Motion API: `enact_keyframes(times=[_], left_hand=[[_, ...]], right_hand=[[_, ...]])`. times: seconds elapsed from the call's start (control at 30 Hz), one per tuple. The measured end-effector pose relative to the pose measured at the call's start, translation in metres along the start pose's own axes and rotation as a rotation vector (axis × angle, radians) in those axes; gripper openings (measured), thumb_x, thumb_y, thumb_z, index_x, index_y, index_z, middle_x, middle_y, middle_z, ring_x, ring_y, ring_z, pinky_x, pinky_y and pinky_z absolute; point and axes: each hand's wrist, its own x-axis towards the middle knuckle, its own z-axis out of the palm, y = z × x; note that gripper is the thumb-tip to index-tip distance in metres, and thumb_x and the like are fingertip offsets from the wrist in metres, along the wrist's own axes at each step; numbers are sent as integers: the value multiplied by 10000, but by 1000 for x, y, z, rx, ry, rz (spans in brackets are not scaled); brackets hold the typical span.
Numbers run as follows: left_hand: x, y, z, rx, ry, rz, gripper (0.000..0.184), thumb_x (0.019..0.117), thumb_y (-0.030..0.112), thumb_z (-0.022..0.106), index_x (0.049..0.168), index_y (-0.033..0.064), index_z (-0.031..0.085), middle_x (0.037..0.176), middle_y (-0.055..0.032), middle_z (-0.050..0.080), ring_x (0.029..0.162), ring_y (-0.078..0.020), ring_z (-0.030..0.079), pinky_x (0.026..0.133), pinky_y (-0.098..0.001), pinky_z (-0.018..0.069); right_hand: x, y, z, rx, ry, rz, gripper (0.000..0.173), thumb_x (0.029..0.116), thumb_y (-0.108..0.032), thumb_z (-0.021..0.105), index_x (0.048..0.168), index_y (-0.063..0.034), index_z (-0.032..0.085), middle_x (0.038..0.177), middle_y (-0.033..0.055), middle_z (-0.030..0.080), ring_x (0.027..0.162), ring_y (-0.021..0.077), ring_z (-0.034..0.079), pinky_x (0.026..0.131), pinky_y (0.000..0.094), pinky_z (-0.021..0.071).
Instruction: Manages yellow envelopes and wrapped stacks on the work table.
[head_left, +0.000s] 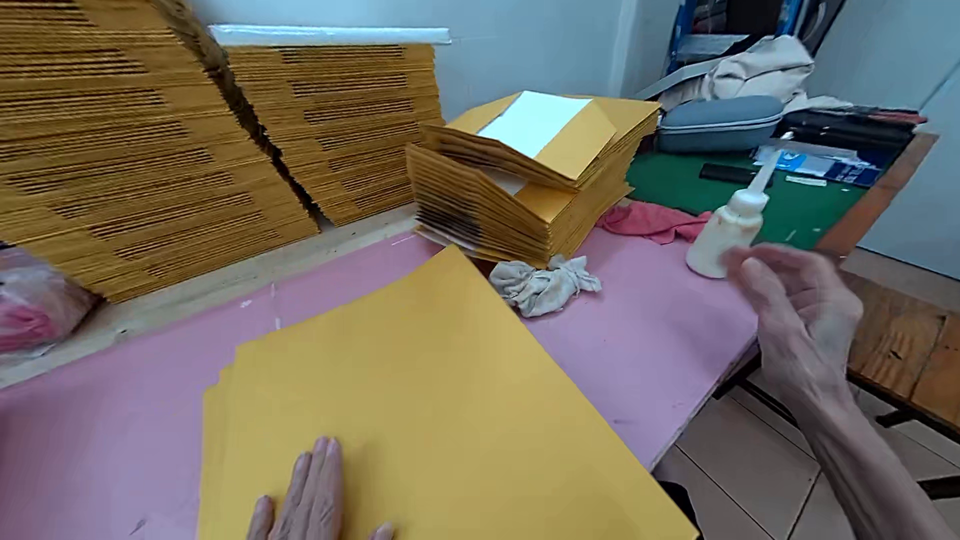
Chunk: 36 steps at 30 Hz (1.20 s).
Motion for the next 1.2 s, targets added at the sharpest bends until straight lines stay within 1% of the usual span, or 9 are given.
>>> enact_keyframes(times=[0.07,0.17,0.27,0.47,0.6,0.67,0.9,1.03,1.2], left_hand=[[-1,1,-1,0,9,8,745,1083,408,332,1521,-186,230,1566,-408,259,1463,-579,254,1201,-666,102],[-3,-1,0,39,33,25,750,1080,422,318,1513,-187,256,1561,-392,292,1453,-557,305,1200,-652,150],[-7,-10,0,94,48,11,770,1074,465,287,1525,-159,267,1581,-347,300,1472,-499,319,1203,-635,169],[-7,-50,22,205,342,35,757,1049,523,243,1491,-53,458,1539,-215,468,1444,-366,438,1183,-589,287],[-10,-54,17,144,328,38,668,1069,433,268,1497,-45,453,1537,-195,482,1453,-316,437,1200,-502,309],[-13,-48,16,127,319,9,643,1072,392,277,1509,-56,426,1549,-196,466,1461,-313,427,1205,-473,311],[-10,-30,12,263,350,0,641,1049,352,311,1577,-11,313,1535,-243,462,1428,-373,458,1162,-550,324],[-7,-30,10,244,444,32,603,1014,311,442,1529,-2,417,1217,-268,634,1142,-454,608,918,-559,465],[-25,-47,-11,-294,318,-68,561,1047,199,490,1555,7,347,1377,-158,628,1252,-278,616,1023,-446,496]], right_hand=[[-19,-38,23,114,-408,132,357,1053,-277,446,1243,-34,627,1170,51,724,1048,121,712,909,341,599],[-48,-79,61,27,-879,169,617,1028,-404,520,1513,-28,456,1384,142,624,1223,193,638,1023,366,524],[-80,-86,78,-130,-832,-92,712,1011,-409,535,1537,50,398,1393,229,609,1221,283,647,1034,386,502],[-79,-93,111,-190,-798,-226,656,1003,-336,561,1521,45,435,1431,227,578,1237,286,631,985,369,523],[-69,-96,131,-454,-842,-658,631,1050,-361,416,1424,140,502,1541,344,406,1444,502,392,1185,638,274],[-60,-95,144,-417,-864,-792,645,1055,-424,379,1412,87,544,1550,317,414,1464,477,376,1209,617,242],[-63,-89,153,-328,-921,-842,706,1065,-521,317,1445,32,536,1527,302,455,1441,459,422,1202,597,258],[-60,-96,149,-313,-938,-856,709,1055,-523,365,1391,66,572,1492,313,488,1411,474,455,1194,574,301],[-120,-159,118,-265,-1175,-960,1132,754,-889,498,1415,27,569,1503,311,479,1416,477,449,1142,655,354]])
